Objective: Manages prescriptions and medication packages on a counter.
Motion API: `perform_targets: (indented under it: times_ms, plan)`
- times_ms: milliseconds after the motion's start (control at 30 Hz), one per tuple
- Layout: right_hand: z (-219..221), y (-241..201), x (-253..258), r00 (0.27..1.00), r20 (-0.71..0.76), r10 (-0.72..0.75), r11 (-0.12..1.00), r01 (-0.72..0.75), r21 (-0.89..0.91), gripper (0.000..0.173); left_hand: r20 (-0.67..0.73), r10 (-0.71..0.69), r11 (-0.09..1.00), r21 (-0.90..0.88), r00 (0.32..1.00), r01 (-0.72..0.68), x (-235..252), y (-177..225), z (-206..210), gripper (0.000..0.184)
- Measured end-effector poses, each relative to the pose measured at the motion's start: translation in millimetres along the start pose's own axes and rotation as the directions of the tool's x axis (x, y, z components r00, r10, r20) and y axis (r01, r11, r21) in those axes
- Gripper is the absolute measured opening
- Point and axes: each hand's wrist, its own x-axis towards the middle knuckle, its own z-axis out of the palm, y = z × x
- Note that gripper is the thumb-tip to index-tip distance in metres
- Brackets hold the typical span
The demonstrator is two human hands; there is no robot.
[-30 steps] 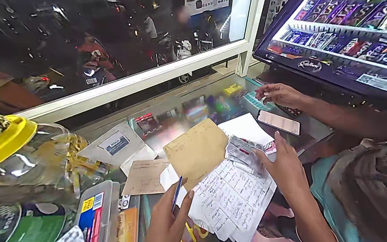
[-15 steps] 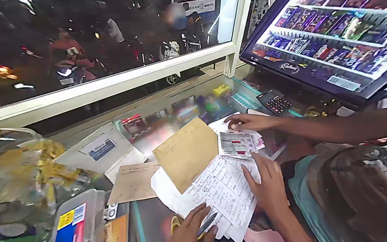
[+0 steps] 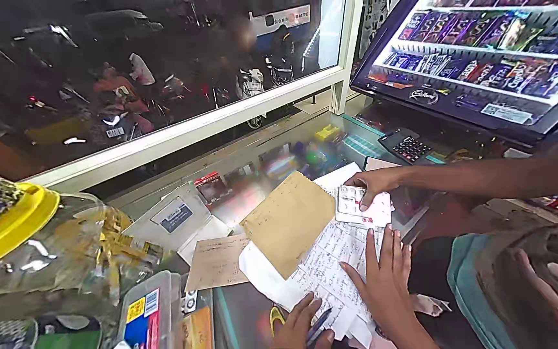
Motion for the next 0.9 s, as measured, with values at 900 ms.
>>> perform_targets:
  times_ms: [900]
  plan:
    - [1.8, 8.0, -9.6, 0.998, -0.030, 0.049, 0.971, -0.040, 0.236, 0.084, 0.084, 0.003, 0.998, -0.064, 0.996, 0.002, -2.4, -0.5, -4.1, 0.047]
